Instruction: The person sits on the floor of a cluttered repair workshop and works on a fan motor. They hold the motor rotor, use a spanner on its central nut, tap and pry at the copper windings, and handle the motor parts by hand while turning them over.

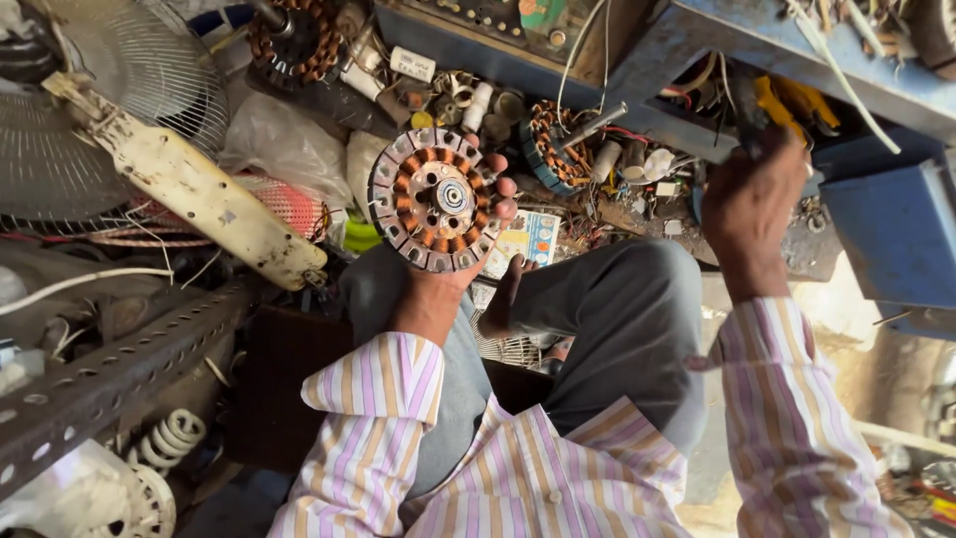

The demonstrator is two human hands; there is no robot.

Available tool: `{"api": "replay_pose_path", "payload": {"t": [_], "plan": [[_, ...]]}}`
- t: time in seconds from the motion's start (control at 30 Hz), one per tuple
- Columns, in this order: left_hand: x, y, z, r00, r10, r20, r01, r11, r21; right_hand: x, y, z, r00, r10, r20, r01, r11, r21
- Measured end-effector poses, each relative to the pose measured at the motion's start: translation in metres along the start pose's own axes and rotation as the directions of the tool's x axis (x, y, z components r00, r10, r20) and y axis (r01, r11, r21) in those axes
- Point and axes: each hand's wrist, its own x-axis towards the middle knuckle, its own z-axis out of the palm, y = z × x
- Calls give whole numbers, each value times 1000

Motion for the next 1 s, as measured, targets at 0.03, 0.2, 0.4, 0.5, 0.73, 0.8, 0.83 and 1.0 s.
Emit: {"api": "replay_pose_path", "payload": {"t": [0.03, 0.2, 0.4, 0.5, 0.73, 0.8, 0.83, 1.0], "plan": [[-2, 2, -3, 1000, 9, 7, -9, 1000, -8, -7, -2, -6, 1000, -12, -2, 12, 1000, -6], [-6, 7, 0, 999, -37, -12, 35, 988, -151, -46, -6, -54, 987, 97, -125, -98, 995, -3], [-3, 9, 3, 998, -28, 64, 40, 980, -197, -146, -58, -77, 830, 177, 530, -494, -208, 844], [-6, 6, -5, 997, -65, 48, 72, 984, -164, -133, -124, -74, 744, -221, 630, -658, -76, 749], [-14, -3, 7, 982, -99, 161, 122, 982, -141, -67, -168, -87, 488, -357, 797, -582, 547, 601], [-15, -3, 5, 982, -150, 112, 168, 971, -168, -53, -173, -96, 421, -313, 851, -528, 679, 511], [-15, -3, 4, 983, -150, 104, 166, 971, -173, -54, -178, -93, 414, -312, 855, -533, 678, 506], [-14, -6, 1, 989, -90, 120, 113, 974, -197, -73, -209, -85, 535, -181, 825, -703, 445, 554]]}}
